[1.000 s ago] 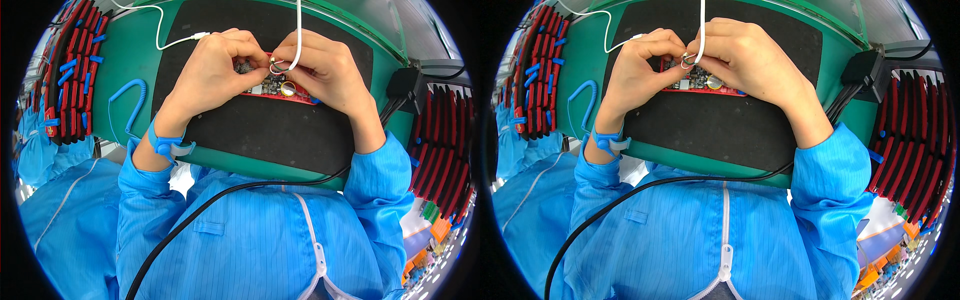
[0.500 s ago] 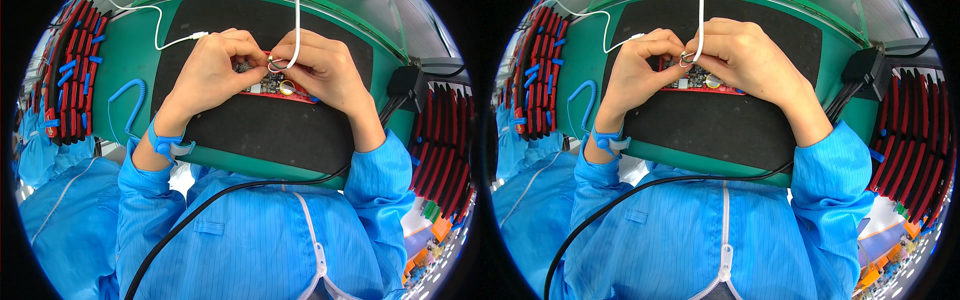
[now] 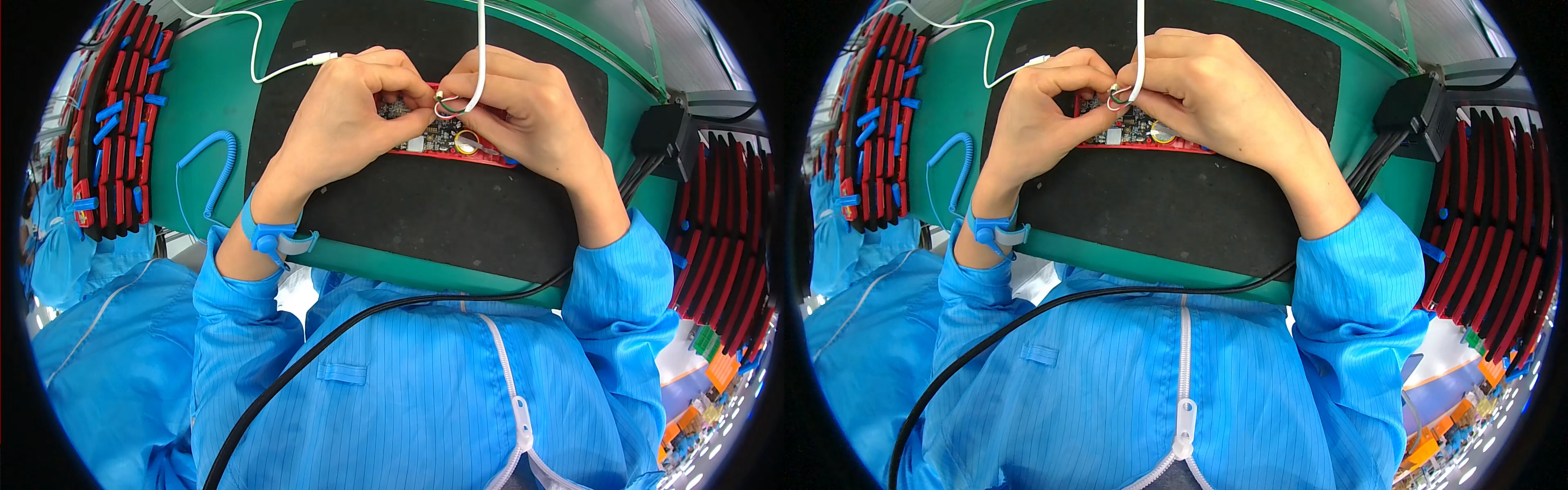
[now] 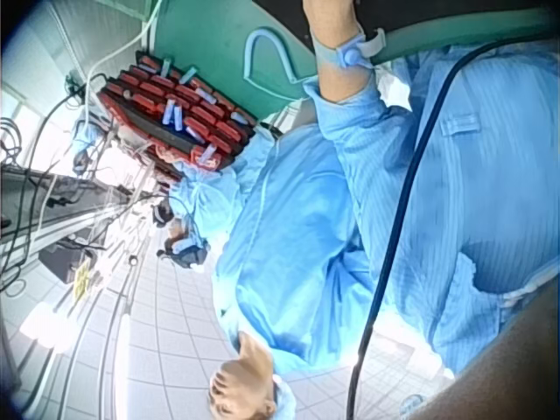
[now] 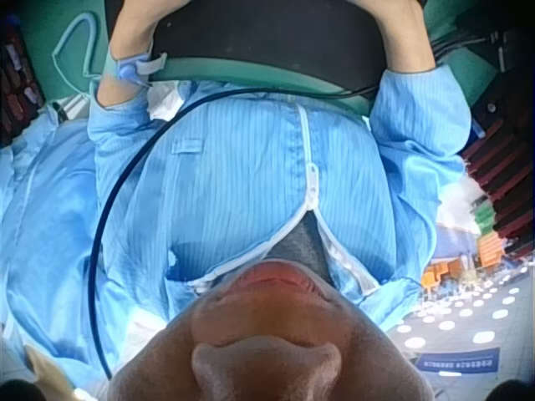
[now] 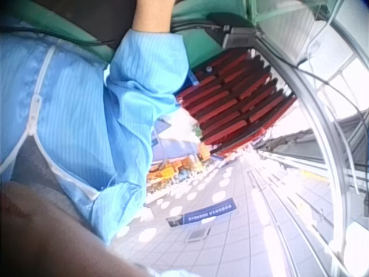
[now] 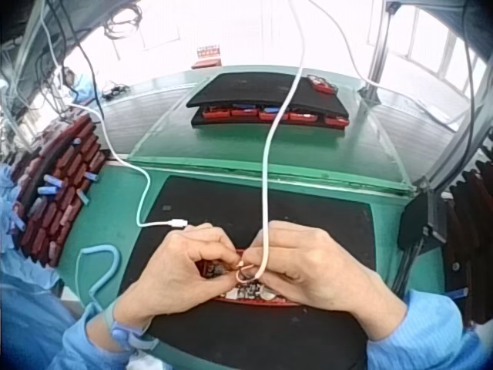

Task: Connecting wires and cables to circuit board assemblies at a factory workstation.

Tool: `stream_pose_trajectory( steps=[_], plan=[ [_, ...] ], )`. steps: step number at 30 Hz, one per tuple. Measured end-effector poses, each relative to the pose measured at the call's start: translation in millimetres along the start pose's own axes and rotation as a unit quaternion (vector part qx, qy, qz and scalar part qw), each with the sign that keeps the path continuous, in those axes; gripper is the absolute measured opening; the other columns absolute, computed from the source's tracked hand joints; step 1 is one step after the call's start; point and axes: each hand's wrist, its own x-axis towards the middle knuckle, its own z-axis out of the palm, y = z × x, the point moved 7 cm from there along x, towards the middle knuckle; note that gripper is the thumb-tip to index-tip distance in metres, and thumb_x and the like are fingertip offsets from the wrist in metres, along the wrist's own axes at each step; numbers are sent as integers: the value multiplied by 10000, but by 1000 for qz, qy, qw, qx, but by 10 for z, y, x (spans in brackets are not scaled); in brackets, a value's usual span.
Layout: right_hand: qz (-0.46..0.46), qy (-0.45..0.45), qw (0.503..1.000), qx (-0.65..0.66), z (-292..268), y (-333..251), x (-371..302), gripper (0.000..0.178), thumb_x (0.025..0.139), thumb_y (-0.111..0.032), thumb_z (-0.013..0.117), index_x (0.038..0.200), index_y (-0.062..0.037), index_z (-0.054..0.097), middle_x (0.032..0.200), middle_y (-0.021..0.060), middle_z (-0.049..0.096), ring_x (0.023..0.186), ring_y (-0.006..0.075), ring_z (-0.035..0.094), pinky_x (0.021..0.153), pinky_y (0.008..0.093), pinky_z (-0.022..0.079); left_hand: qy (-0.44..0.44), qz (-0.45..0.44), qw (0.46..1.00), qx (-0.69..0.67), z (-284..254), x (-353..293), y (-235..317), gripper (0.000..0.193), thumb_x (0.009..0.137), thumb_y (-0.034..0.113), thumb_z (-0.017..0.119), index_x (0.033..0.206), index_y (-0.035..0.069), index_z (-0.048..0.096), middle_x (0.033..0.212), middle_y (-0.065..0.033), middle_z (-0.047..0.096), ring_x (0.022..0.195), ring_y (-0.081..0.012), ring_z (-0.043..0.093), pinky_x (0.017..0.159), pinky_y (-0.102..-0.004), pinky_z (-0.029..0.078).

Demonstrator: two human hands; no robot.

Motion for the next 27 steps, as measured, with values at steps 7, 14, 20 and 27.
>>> stream_pose_trajectory(
  steps=[7,14,20,27],
  plan=[
    [0,-1,1000,6,-8,12,18,133,750,-34,695,879,-16,667,798,118,628,732,299,622,638,374,504,-1,-9,1000,1,12,0,-12,62,709,39,721,756,22,684,701,-32,614,677,-146,546,583,-272,424],
    [-8,2,1000,0,-12,10,25,161,730,20,705,886,-8,675,819,84,634,716,230,622,580,303,499,-1,-9,1000,-1,13,-3,-20,62,713,34,720,764,25,687,698,-26,609,679,-133,545,582,-266,422],
    [5,-8,1000,14,-10,33,33,123,760,-29,689,881,-5,687,799,129,646,714,293,645,628,355,527,0,-19,1000,-17,21,-5,-36,68,717,34,725,775,27,691,700,-21,608,679,-129,541,589,-262,419],
    [5,-12,1000,18,-10,46,33,129,758,-28,690,885,-5,686,796,132,645,707,295,644,623,350,526,2,-11,1000,-8,25,-8,-30,84,724,56,743,786,30,692,708,-22,606,682,-133,536,602,-265,424]
  ],
)
